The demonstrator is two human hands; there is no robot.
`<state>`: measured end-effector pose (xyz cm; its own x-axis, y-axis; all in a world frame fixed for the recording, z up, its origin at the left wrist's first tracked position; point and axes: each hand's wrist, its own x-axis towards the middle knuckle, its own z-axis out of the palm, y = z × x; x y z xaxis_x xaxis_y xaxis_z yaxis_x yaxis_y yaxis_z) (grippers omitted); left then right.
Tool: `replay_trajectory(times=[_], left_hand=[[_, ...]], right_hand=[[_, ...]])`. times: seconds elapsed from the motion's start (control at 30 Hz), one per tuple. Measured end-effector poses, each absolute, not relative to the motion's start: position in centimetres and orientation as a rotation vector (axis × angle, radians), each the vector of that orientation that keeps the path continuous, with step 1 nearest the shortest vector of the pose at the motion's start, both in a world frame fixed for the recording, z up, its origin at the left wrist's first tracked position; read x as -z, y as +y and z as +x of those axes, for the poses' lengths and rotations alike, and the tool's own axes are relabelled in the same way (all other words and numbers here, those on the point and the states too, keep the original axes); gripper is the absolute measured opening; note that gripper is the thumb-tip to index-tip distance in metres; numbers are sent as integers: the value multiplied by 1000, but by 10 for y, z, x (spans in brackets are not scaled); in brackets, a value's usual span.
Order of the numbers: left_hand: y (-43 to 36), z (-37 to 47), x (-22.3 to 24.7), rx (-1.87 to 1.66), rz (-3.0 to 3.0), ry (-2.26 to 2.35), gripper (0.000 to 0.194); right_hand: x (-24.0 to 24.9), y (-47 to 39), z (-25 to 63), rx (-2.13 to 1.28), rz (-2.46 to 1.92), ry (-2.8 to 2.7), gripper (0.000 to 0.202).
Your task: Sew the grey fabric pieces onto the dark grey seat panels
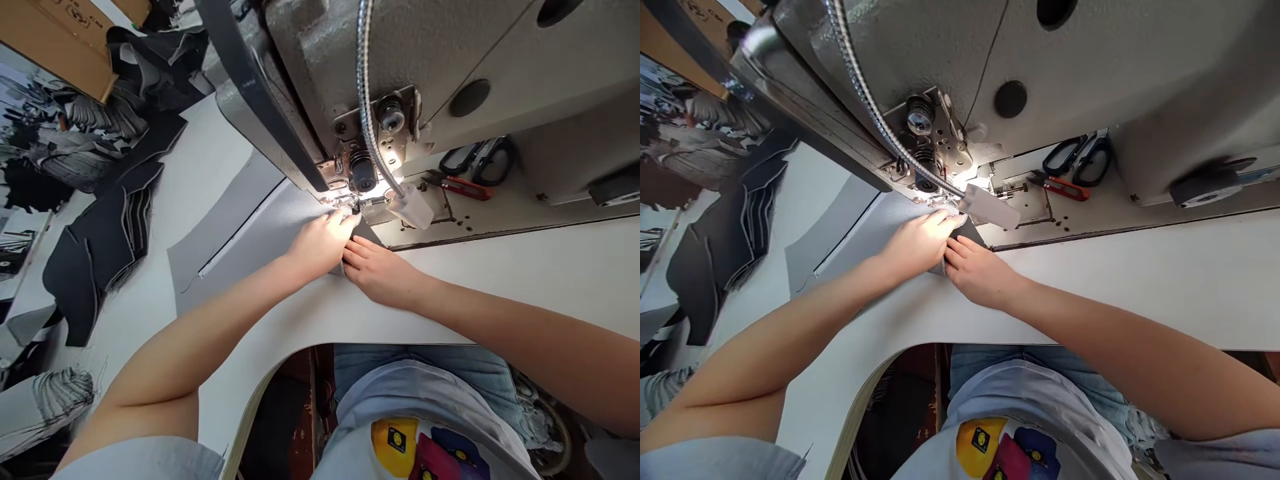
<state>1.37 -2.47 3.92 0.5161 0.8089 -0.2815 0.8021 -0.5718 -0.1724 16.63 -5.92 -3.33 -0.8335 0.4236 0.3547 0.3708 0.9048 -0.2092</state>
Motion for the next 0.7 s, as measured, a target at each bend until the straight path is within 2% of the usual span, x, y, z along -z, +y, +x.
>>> replay_trajectory(times=[0.2, 0.33, 0.47, 0.57, 0.7], left_hand=[[-30, -16, -40, -248, -2744, -1279, 51], [-39, -30, -44, -331, -2735, -1131, 43], [-35, -23, -45, -502, -2714, -1138, 49], [-24, -13, -42, -460, -2655, -1289, 56], [-20, -17, -38, -364, -2630, -1408, 56]], right_hand=[[35, -67, 168, -185, -641, -2668, 41], [33, -79, 171, -185, -772, -2619, 46], [32, -86, 170, -212, -839, -2608, 51], [32, -86, 169, -223, -837, -2617, 51], [32, -86, 170, -234, -835, -2612, 50]])
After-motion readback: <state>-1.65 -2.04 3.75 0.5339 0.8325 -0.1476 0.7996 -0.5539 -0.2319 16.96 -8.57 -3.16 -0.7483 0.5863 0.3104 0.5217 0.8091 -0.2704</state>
